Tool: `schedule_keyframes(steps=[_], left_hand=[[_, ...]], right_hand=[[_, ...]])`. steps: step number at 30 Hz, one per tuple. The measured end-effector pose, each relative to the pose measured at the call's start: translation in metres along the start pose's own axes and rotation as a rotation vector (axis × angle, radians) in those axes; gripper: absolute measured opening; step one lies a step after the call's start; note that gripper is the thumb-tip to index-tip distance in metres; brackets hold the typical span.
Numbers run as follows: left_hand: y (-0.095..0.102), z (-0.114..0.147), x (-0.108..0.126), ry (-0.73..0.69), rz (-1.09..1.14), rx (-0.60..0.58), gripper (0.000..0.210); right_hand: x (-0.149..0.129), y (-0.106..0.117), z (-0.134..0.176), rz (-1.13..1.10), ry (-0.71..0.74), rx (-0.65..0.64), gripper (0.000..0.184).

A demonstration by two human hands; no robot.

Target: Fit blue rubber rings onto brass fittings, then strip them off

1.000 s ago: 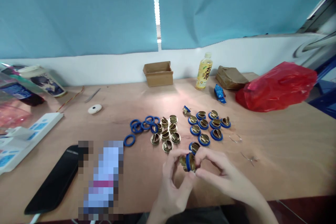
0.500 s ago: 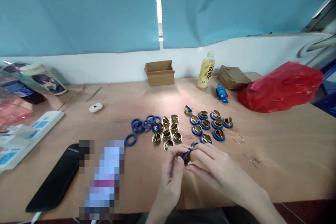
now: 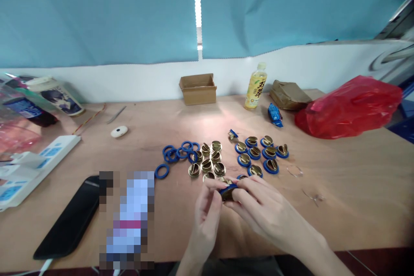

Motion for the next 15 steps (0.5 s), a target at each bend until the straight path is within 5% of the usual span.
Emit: schedule_keyframes(steps=[15], left_hand=[[0.0008,-0.0017,-0.0004,-0.028,0.018,-0.066,0.012]], right_hand=[[-0.0007,0.0060,-0.0042,-0.023,-0.056,-0.072,0.024]])
Point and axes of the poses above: each hand's wrist, its own z-axis away from the middle knuckle, its own y-axis out of the back of the hand, x = y × z, the point moved 3 cm from there along -z, towards the middle knuckle, and after that the axes turned 7 degrees about -x, right-handed, at the moved point
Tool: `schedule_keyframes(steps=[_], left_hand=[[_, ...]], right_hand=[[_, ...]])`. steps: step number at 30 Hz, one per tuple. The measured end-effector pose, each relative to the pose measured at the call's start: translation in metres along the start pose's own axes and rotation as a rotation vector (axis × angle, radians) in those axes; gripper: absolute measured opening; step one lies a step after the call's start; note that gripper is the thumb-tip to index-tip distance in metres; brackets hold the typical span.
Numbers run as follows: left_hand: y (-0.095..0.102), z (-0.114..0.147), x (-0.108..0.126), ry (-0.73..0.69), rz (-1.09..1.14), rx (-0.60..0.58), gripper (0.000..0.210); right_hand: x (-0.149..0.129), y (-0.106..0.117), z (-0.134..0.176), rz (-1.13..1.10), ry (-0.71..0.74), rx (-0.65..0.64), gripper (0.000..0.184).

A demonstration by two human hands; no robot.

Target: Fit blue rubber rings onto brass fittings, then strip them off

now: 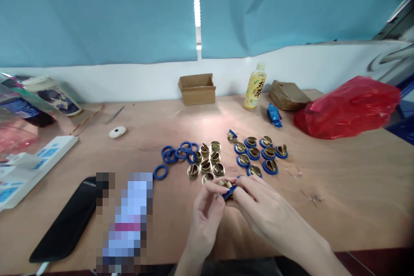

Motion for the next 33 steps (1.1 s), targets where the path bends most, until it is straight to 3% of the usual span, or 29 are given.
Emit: schedule_keyframes(steps=[8,14,17,23,33], left_hand=[[-0.001,-0.003,0.002,0.007,0.082,0.064,0.011],[-0.001,-0.005,0.001,0.104,0.228,0.060,0.015],[0.002,-0.005,-0.001,0.111,0.203,0.066,0.020],[0.006,-0.006,-0.005,0.113,0.133,0.103,0.028],[0.007,-0.001,-0.008,0.146,0.106,0.059,0.036]], right_hand=[[0.003,-0.008,0.006,-0.046,-0.042,-0.001,0.022],[0.004,-0.003,0.001,-0.140,-0.036,0.120,0.022],[0.007,-0.002,-0.002,-0.259,-0.055,0.163,0.022],[0.011,-0.011,-0.002,-0.403,-0.178,0.117,0.026],[0.015,-0.011,0.004,-0.526,-0.296,0.114,0.011]])
Point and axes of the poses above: each hand's wrist, its own z-axis away from the middle knuckle, its own y-axis out of the back of the hand, x = y × z, the point moved 3 cm from there along -z, towards the middle knuckle, and after that the axes turned 7 degrees about -x, right-handed, at the moved point
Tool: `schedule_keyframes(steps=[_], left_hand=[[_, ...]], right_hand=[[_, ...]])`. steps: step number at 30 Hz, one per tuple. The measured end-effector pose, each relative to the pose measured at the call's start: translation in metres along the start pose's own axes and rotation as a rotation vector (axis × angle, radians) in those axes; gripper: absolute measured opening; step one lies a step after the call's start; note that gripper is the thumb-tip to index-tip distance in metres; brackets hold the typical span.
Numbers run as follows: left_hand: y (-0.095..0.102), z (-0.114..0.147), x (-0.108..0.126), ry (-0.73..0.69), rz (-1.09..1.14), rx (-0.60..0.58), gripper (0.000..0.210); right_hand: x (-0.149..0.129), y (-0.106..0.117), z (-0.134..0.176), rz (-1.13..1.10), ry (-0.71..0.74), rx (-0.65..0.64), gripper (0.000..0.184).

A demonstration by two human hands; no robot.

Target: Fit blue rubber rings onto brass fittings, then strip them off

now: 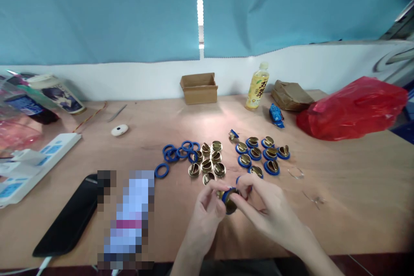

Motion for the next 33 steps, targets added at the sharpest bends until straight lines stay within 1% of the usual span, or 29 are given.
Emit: schedule_keyframes(steps=[2,5,8,10,13,15,17,19,21,23,25,27,29,31,33], left_hand=[[-0.001,-0.001,0.001,-0.017,-0.017,-0.016,0.035],[-0.003,-0.002,0.003,-0.029,-0.059,-0.029,0.033],[-0.007,-0.003,0.006,-0.013,-0.125,0.037,0.029],[-0.010,-0.003,0.009,-0.002,-0.147,0.068,0.026],[-0.015,-0.005,0.010,-0.019,-0.185,0.107,0.023],[-0.015,-0.005,0.009,-0.053,-0.307,0.169,0.025],[-0.014,-0.004,0.006,-0.098,-0.494,0.231,0.032],[-0.013,0.000,0.002,-0.132,-0.664,0.246,0.039],[-0.013,0.006,-0.003,-0.137,-0.756,0.211,0.047],[-0.011,0.013,-0.005,-0.139,-0.794,0.179,0.054],[-0.010,0.020,-0.006,-0.141,-0.815,0.150,0.058],[-0.009,0.025,-0.008,-0.131,-0.839,0.106,0.060],[-0.010,0.029,-0.011,-0.104,-0.858,0.056,0.061],[-0.012,0.032,-0.017,-0.072,-0.845,0.025,0.062],[-0.014,0.035,-0.024,-0.051,-0.788,0.017,0.065]], right_hand=[[0.000,-0.002,-0.001,-0.091,-0.069,0.033,0.011],[0.003,-0.009,-0.004,-0.237,-0.211,0.078,0.018],[0.007,-0.014,-0.004,-0.290,-0.278,0.076,0.017],[0.009,-0.011,-0.002,-0.240,-0.289,0.101,0.014],[0.010,0.003,0.005,-0.077,-0.320,0.205,0.006],[0.010,0.012,0.009,0.008,-0.324,0.263,0.002],[0.010,0.017,0.013,0.043,-0.305,0.266,0.004],[0.011,0.018,0.017,0.041,-0.274,0.217,0.007],[0.011,0.016,0.021,0.019,-0.248,0.130,0.008],[0.011,0.013,0.025,0.004,-0.233,0.006,0.008],[0.009,0.009,0.027,0.024,-0.214,-0.129,0.003],[0.006,0.005,0.030,0.073,-0.190,-0.223,0.012],[0.005,0.002,0.032,0.126,-0.168,-0.261,0.019],[0.006,-0.001,0.035,0.154,-0.146,-0.288,0.019],[0.006,-0.002,0.039,0.175,-0.128,-0.313,0.019]])
Point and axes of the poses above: each hand's wrist, its own z-axis away from the middle knuckle, its own y-axis out of the back of the hand, x = y × z, the point moved 3 cm from there along -z, towards the middle knuckle, and after that the axes turned 7 degrees about -x, right-handed, at the moved point
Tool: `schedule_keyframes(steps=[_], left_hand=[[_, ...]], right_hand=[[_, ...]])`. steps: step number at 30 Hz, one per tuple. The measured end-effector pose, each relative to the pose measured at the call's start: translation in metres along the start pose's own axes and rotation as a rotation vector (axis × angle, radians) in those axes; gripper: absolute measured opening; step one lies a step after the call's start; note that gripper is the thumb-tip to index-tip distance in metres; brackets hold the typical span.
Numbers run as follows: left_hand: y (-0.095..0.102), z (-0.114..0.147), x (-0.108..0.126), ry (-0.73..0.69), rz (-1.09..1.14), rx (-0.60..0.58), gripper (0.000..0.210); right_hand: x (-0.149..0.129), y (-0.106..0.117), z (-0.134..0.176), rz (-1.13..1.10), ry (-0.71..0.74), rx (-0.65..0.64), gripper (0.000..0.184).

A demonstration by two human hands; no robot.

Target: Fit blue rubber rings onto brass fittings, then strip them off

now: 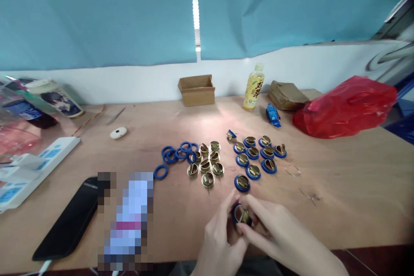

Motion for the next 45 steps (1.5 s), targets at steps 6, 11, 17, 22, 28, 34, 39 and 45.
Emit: schedule_keyframes(steps=[6,11,17,22,28,34,39,45], left_hand=[[-0.016,0.006,-0.004,-0.023,0.043,-0.009,0.056],[-0.018,-0.003,0.004,-0.068,-0.094,-0.144,0.049],[0.005,-0.009,0.011,-0.146,-0.322,-0.086,0.039],[0.072,-0.030,0.023,-0.134,-0.531,0.133,0.021],[0.131,-0.080,0.023,-0.112,-0.874,0.171,0.033],[0.126,-0.097,0.001,-0.120,-1.199,0.103,0.048],[0.123,-0.096,0.005,-0.104,-1.197,0.113,0.034],[0.127,-0.091,0.021,-0.011,-1.014,0.185,0.010]], right_hand=[[0.004,0.003,0.011,0.021,-0.024,-0.076,0.015],[0.017,0.006,0.014,-0.046,-0.093,-0.096,0.013],[0.056,0.023,0.020,0.131,-0.284,0.066,0.013],[0.072,0.029,0.019,0.188,-0.360,0.023,0.018],[0.071,0.027,0.015,0.249,-0.388,0.052,0.025],[0.068,0.026,0.012,0.256,-0.403,0.074,0.030],[0.068,0.025,0.010,0.224,-0.400,0.065,0.030],[0.070,0.024,0.014,0.205,-0.382,0.078,0.032]])
Point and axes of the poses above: each hand's wrist, its own z-axis away from the middle knuckle, its own y-axis out of the back of the hand, x = y × z, the point moved 3 cm from there along -z, towards the middle knuckle, and after that the axes turned 7 degrees about -x, right-handed, at the moved point
